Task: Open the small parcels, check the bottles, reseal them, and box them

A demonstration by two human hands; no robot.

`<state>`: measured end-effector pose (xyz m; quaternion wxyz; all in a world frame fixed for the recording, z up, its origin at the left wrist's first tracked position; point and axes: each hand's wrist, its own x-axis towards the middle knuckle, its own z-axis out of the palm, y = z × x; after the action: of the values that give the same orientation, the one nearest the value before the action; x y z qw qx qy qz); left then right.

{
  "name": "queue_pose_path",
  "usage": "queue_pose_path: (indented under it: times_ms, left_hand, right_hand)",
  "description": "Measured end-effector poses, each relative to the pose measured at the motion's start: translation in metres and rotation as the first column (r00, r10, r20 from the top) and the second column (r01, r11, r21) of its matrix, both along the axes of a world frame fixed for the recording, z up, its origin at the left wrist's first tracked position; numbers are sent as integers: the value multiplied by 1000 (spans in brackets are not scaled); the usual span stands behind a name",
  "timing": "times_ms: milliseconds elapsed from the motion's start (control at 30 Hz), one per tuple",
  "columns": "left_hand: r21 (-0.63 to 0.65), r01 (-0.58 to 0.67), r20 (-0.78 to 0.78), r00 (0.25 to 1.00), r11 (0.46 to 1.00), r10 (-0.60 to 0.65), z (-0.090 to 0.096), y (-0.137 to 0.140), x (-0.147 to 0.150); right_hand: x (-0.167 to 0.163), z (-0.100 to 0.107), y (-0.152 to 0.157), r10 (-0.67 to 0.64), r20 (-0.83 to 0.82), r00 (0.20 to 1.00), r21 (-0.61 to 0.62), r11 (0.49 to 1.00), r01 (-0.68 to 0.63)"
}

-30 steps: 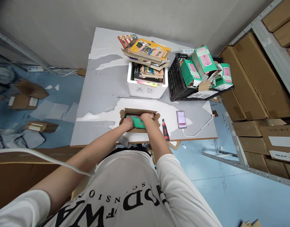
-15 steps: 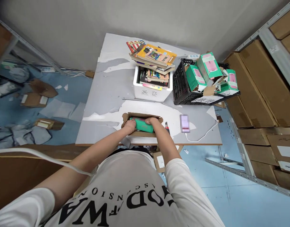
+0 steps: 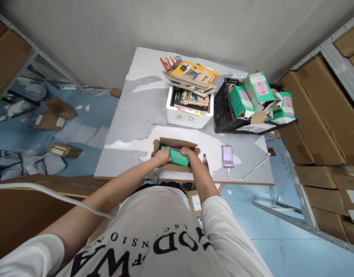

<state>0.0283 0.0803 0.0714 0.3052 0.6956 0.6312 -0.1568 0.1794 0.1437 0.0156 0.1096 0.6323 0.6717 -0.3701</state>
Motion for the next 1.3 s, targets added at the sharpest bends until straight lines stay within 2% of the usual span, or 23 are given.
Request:
queue_pose_path:
  times_ms: [100,300,433,500,633,767,867,933,967,1033,1100,1133,1200,1300]
  left_hand:
    - [-5,-20,3,1000,1000,20,-3,-1,0]
    - [-7,-33,25,999,999,33,-9,3,-2]
    - [17,-35,50,998,999,34,-10,6,-6]
    - [37,-36,67,997,999,33,-11,5,-7]
    - [80,-38,114,993,996,28,-13,4,-10]
    - [141,-70,168,985,987,45,-15,6,-15]
    - [173,-148,302,949,974,91,-18,6,-23]
    - [138,-288,511,840,948,181,-21,4,-28]
    - [84,-377,626,740,922,245,-22,3,-29]
    - [-103,-512,786,484,853,385,-21,0,-31]
    - [-324,-542,832,227,776,506,-16,-3,-29]
    - [-417,-528,826,120,740,551,-11,-5,-28]
    - [-533,-509,797,-32,676,603,2,-9,-26]
    - [-587,-510,778,-137,629,614,27,-18,-30]
  right_hand:
    - [1,-4,-7,15,-22,1000,13,1000,-14]
    - [3,-3,-20,55,-94,994,193,980,-36]
    - [10,5,-28,127,-142,982,259,962,-87]
    - [15,9,-33,212,-148,966,298,941,-161]
    - [18,15,-43,377,-95,921,397,863,-312]
    - [18,21,-52,312,-117,943,426,873,-236]
    - [22,29,-58,184,-285,941,463,886,-33]
    - [25,35,-63,38,-469,882,412,893,180]
    - [26,39,-65,-58,-570,820,331,897,294]
    - [26,45,-71,-272,-733,624,86,872,481]
    - [22,51,-76,-425,-811,402,-147,814,563]
    - [19,54,-79,-459,-831,314,-221,791,570]
    - [10,62,-83,-461,-864,204,-280,775,567]
    - [-8,76,-83,-394,-907,151,-239,775,586]
